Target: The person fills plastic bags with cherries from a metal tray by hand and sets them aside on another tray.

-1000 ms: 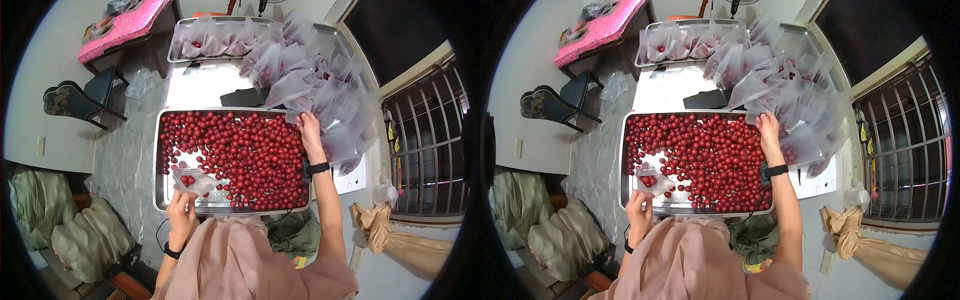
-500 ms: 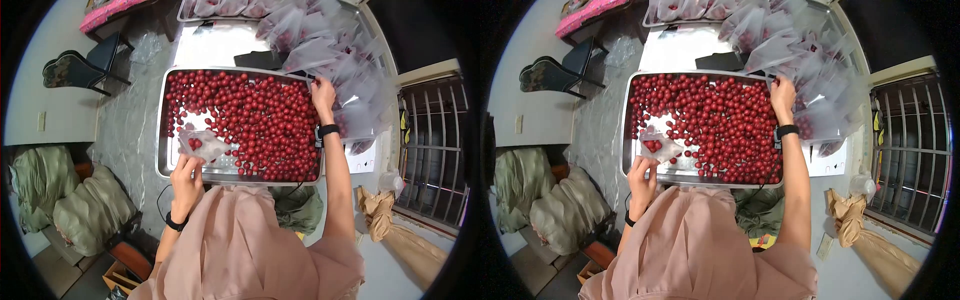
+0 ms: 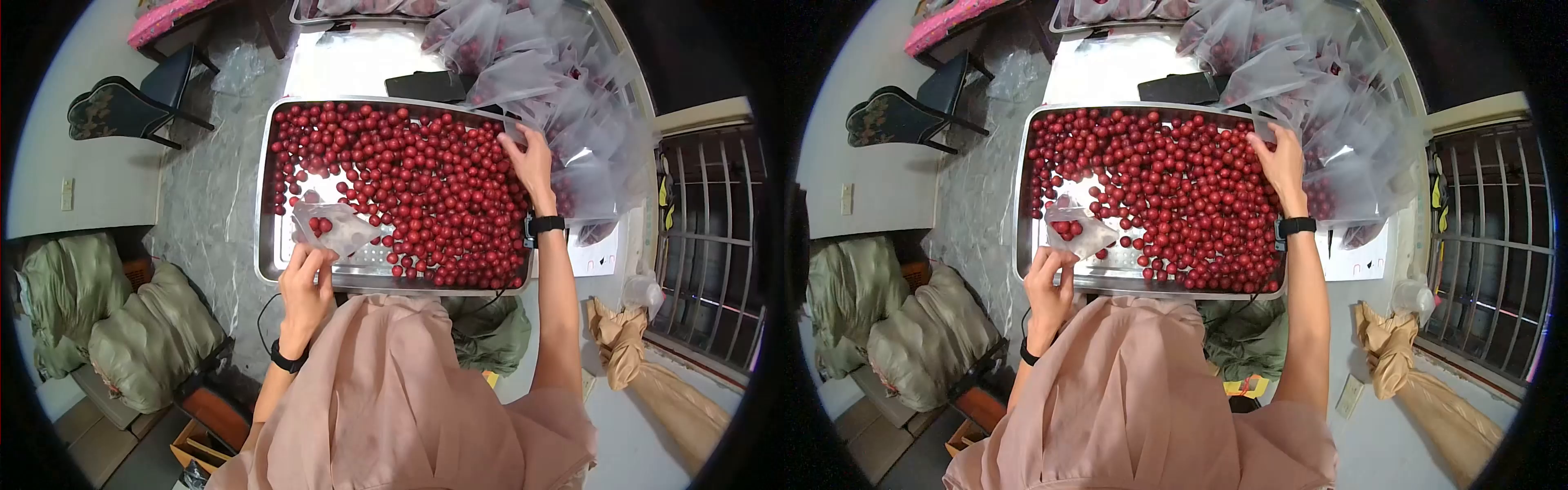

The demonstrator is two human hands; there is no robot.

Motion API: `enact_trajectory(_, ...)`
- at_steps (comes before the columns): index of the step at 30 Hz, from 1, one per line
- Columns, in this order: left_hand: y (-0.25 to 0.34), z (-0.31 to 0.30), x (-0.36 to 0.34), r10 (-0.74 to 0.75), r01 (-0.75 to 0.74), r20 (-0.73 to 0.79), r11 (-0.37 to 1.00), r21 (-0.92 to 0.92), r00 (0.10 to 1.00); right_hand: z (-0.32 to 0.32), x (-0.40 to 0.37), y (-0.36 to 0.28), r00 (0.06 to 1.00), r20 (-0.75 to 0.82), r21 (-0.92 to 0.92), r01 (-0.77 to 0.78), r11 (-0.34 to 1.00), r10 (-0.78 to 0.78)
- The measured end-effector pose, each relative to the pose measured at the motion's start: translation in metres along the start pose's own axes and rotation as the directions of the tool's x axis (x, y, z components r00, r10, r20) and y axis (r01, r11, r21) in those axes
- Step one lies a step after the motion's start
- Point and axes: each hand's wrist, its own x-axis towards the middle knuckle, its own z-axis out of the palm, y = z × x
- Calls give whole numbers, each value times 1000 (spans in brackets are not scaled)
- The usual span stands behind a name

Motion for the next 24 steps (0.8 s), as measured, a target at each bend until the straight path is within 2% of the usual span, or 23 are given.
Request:
enact_trajectory(1,0,0,0,-2,2,2,1000,1,1000,-3,-2,-2,998,-24,-60,63,996,-64)
enact_trajectory(3,1,-1,1,3,-3,4,1000,-3,1000,-7,1,6,999,-23,-4,44,999,-44)
enact_trajectory(5,2,-1,1,6,-6,7,1000,-6,1000,-9,12,12,987,-28,20,-159,987,159)
enact_trajectory(6,2,-1,2,4,-4,9,1000,-4,1000,-11,19,18,985,-99,46,-134,990,138)
enact_trajectory(9,1,-2,0,-3,3,13,1000,-6,1000,-22,43,31,975,-111,92,-182,979,192)
enact_trajectory(14,1,-2,-1,-3,4,12,1000,-9,1000,-28,68,55,968,-118,90,-210,974,220)
enact_trajectory(22,2,-2,-3,-6,6,5,1000,-8,1000,-36,68,48,962,-94,118,-246,962,257)
enact_trajectory(24,3,-2,-3,-30,30,27,1000,-7,999,-36,63,43,975,-123,105,-172,980,184)
